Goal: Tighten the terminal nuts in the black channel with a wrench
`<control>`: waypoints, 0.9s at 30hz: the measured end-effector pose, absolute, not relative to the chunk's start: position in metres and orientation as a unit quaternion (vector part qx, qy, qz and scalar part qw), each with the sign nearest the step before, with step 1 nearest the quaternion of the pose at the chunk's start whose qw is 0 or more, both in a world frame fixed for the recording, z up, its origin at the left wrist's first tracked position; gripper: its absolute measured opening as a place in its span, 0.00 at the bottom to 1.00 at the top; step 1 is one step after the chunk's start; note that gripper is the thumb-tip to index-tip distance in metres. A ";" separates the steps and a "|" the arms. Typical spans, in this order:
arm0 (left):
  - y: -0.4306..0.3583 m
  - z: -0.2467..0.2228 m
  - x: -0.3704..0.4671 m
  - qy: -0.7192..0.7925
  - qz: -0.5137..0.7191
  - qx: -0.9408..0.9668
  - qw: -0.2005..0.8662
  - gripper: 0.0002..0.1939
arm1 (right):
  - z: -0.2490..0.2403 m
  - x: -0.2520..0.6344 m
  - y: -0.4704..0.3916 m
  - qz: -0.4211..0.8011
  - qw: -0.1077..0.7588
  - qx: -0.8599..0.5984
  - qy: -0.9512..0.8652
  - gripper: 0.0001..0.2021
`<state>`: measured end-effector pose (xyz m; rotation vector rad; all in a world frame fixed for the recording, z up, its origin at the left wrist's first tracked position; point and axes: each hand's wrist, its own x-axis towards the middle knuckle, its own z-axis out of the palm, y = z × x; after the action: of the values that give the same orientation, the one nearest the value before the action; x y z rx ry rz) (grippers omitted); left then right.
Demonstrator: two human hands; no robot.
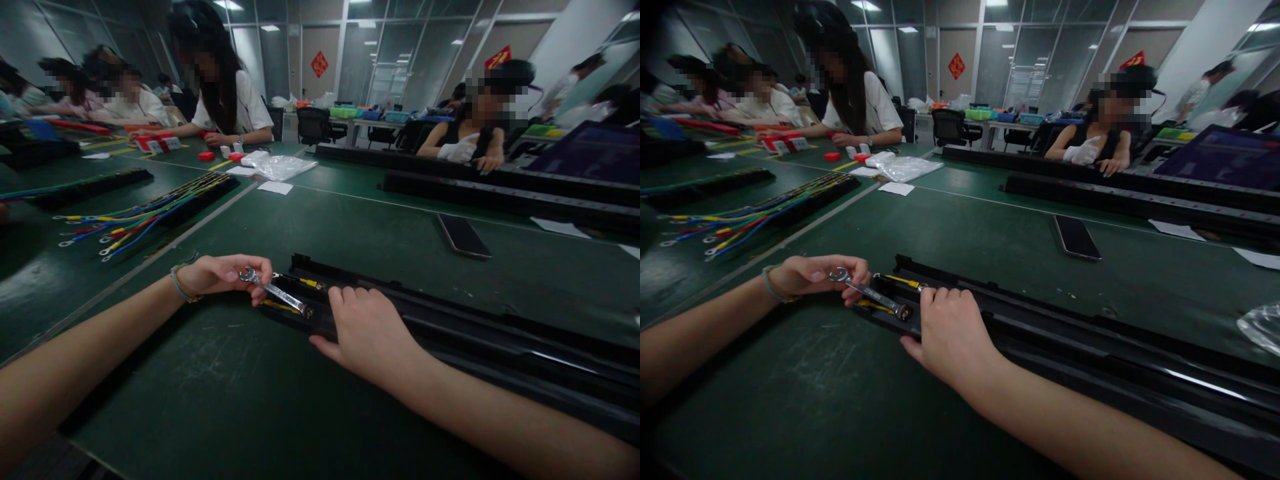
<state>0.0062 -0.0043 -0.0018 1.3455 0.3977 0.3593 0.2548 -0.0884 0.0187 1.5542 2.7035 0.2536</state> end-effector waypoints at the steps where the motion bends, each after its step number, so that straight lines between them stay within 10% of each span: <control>1: -0.004 -0.002 0.006 0.182 0.165 0.615 0.749 0.18 | 0.019 0.255 -0.089 0.080 0.006 0.496 0.865 0.23; 27: -0.005 -0.001 0.009 0.185 0.165 0.624 0.741 0.18 | 0.017 0.255 -0.090 0.085 -0.005 0.497 0.864 0.22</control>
<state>0.0087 -0.0049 -0.0010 1.3690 0.4068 0.3609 0.2553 -0.0896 0.0166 1.5652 2.7220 0.2680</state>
